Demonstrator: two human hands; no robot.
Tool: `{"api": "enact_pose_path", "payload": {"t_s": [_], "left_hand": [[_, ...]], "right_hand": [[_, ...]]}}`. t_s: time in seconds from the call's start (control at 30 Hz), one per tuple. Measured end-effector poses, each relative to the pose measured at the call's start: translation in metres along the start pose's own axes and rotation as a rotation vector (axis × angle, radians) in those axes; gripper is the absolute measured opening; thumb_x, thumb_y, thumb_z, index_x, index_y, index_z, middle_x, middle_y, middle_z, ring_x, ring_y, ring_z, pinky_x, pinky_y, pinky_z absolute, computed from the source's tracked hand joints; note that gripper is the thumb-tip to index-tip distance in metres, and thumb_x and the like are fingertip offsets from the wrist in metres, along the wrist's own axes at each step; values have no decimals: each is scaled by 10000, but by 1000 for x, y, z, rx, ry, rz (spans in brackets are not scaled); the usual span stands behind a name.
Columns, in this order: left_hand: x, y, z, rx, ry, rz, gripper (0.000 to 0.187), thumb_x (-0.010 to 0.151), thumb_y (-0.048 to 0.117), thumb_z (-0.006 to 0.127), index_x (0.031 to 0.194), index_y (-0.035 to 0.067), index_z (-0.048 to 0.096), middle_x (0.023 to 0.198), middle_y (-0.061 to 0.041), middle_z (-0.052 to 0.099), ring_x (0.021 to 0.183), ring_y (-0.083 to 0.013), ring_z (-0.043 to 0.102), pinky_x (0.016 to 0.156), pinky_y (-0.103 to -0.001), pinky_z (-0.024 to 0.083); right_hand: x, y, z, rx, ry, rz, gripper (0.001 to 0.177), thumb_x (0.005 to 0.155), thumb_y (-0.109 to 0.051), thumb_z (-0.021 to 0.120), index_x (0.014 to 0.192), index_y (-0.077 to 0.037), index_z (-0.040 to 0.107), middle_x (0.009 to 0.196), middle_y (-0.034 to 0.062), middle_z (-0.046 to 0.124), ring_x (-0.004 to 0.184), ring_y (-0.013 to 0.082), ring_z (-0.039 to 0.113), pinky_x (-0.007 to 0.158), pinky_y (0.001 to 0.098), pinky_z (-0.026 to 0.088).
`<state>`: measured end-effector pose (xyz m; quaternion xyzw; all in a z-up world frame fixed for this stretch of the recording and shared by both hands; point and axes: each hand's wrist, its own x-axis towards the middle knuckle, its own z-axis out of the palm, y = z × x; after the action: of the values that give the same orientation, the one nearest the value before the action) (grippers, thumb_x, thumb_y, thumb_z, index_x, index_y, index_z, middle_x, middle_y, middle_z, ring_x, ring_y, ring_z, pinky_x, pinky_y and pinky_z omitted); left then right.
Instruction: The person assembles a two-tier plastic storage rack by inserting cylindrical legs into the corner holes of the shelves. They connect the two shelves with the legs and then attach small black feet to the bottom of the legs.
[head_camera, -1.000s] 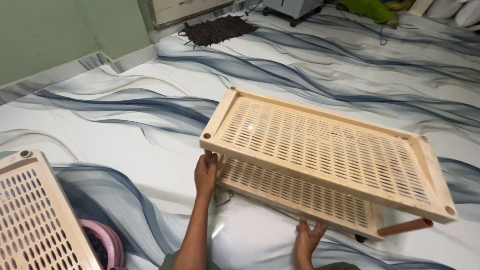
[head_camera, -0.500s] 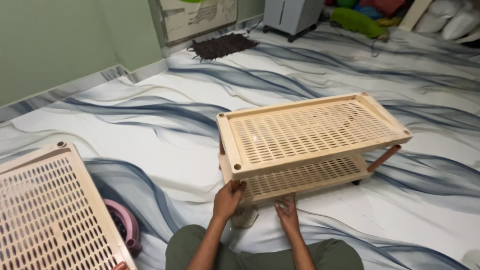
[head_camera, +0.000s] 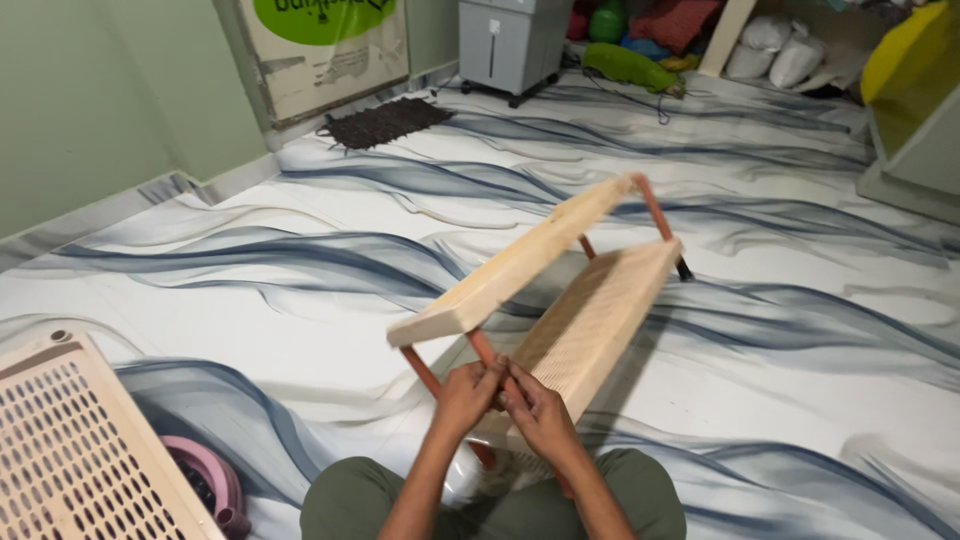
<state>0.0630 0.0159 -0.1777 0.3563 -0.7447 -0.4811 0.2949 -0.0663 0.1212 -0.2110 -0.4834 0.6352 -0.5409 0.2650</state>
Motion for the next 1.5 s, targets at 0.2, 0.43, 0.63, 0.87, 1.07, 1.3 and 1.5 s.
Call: {"api": "enact_pose_path", "payload": {"t_s": [0.2, 0.43, 0.63, 0.87, 1.07, 1.3, 1.5], "left_hand": [[-9, -4, -13, 40, 78, -25, 577, 918, 533, 615, 719, 11, 759, 629, -128, 725, 607, -277, 719, 597, -397, 524], [-5, 23, -22, 156, 187, 212, 535, 864, 474, 724, 659, -18, 678, 609, -162, 620, 576, -312, 631, 572, -442, 478], [-12, 47, -43, 218, 60, 538, 381, 814, 371, 761, 716, 7, 701, 628, -132, 567, 607, -315, 589, 580, -455, 462], [-24, 84, -77, 261, 495, 750, 418, 824, 157, 769, 1208, 50, 644, 1212, -191, 661, 1148, -379, 617, 959, -453, 478], [24, 132, -81, 466, 462, 1077, 477, 680, 161, 823, 1135, 88, 702, 1152, -146, 688, 1199, -367, 598, 1073, -510, 389], [34, 164, -58, 427, 226, 1127, 283, 691, 73, 789, 949, 137, 693, 927, -19, 676, 963, -255, 639, 909, -409, 470], [39, 186, -59, 437, 239, 1145, 284, 712, 46, 767, 970, 139, 693, 938, 6, 690, 952, -242, 641, 881, -395, 470]], "right_hand": [[-1, -21, 7, -194, -8, 56, 513, 914, -126, 643, 1418, -49, 585, 941, 132, 789, 778, 147, 706, 712, 298, 578], [-4, 12, 48, 313, 236, -163, 556, 914, 7, 596, 1459, 20, 489, 1191, 107, 709, 984, 130, 702, 838, 269, 569], [6, 34, 44, 509, 43, -166, 341, 983, 5, 598, 1317, 36, 532, 1181, 81, 650, 1074, 124, 640, 932, 289, 530], [15, -1, 35, 539, 8, -117, 320, 1028, -156, 583, 1320, -34, 533, 1010, 75, 693, 956, 144, 681, 897, 322, 554], [-23, -30, 37, 643, -156, -21, 299, 998, -160, 682, 1182, 14, 523, 966, 137, 710, 969, 229, 725, 873, 396, 583], [18, -92, -6, 1230, -1291, -197, 690, 891, -499, 736, 1315, 5, 528, 1120, 196, 672, 1090, 312, 700, 963, 479, 558], [43, -120, -4, 1523, -1493, -392, 463, 1022, -335, 650, 1347, -27, 534, 606, 68, 634, 579, 186, 708, 651, 355, 610]]}}
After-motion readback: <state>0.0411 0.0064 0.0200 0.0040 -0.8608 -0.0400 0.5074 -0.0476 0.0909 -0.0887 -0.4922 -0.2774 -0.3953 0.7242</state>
